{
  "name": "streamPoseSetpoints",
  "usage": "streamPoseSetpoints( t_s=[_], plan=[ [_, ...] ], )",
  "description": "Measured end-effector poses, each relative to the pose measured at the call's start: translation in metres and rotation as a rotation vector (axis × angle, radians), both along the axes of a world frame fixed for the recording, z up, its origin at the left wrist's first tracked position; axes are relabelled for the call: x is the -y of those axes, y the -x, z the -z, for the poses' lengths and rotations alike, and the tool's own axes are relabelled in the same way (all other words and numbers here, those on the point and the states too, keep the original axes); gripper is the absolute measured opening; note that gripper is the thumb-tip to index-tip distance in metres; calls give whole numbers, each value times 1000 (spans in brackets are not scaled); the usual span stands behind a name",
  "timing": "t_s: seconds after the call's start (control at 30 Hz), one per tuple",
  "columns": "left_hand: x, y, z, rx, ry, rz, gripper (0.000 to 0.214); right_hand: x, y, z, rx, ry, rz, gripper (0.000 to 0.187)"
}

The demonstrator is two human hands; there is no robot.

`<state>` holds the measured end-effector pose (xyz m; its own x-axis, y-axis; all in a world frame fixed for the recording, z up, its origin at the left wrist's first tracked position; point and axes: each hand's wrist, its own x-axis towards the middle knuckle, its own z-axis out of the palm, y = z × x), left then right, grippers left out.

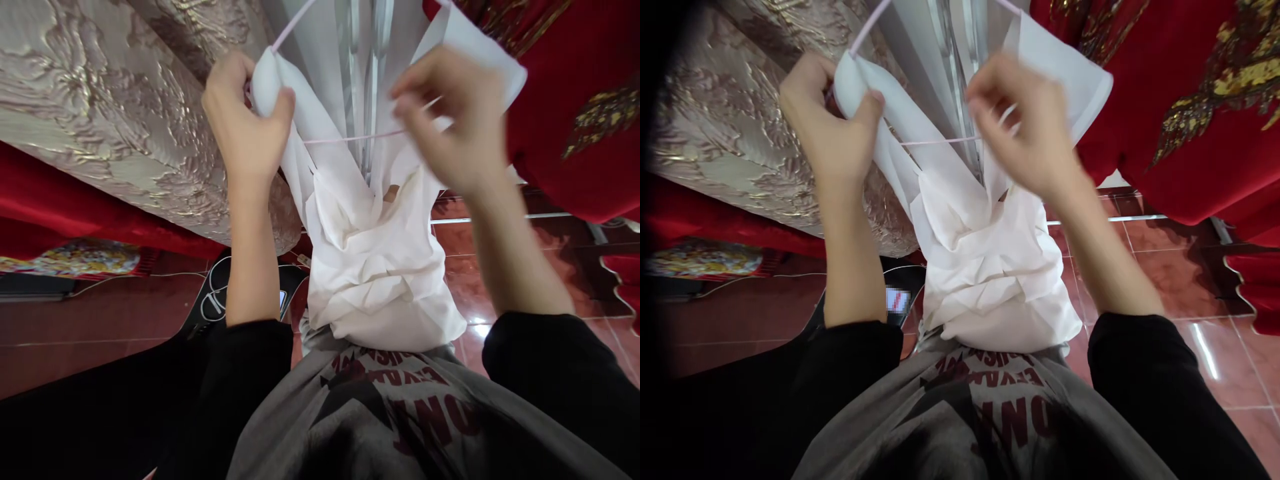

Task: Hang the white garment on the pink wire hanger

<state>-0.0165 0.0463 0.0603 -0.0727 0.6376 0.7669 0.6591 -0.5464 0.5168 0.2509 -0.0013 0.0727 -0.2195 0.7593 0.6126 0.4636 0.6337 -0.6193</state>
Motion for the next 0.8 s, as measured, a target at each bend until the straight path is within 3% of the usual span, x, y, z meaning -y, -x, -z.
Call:
streamPoseSetpoints(
  t_s=[0.1, 0.23, 0.4, 0.5, 0.63, 0.7, 0.8],
  plan=[
    [-3, -5, 10, -49, -51, -84, 46, -16, 26, 46, 165, 12, -119, 34],
    [1, -8, 21, -38, -110, -133, 52, -20, 43, 81, 123, 71, 15, 36],
    [27, -7, 17, 76, -12, -11, 55, 4, 48, 83, 139, -50, 157, 34],
    [44, -14, 19, 74, -127, 27, 58, 16, 49, 82, 159, -95, 171, 35],
    [61, -41, 41, 204, -358, -44, 76, 24, 53, 84, 143, -104, 177, 35],
    [68, -57, 56, 365, -326, -82, 76, 26, 56, 86, 133, -96, 179, 33],
    [71, -68, 76, 593, -228, -80, 57, 24, 57, 89, 118, -120, 171, 29]
  ],
)
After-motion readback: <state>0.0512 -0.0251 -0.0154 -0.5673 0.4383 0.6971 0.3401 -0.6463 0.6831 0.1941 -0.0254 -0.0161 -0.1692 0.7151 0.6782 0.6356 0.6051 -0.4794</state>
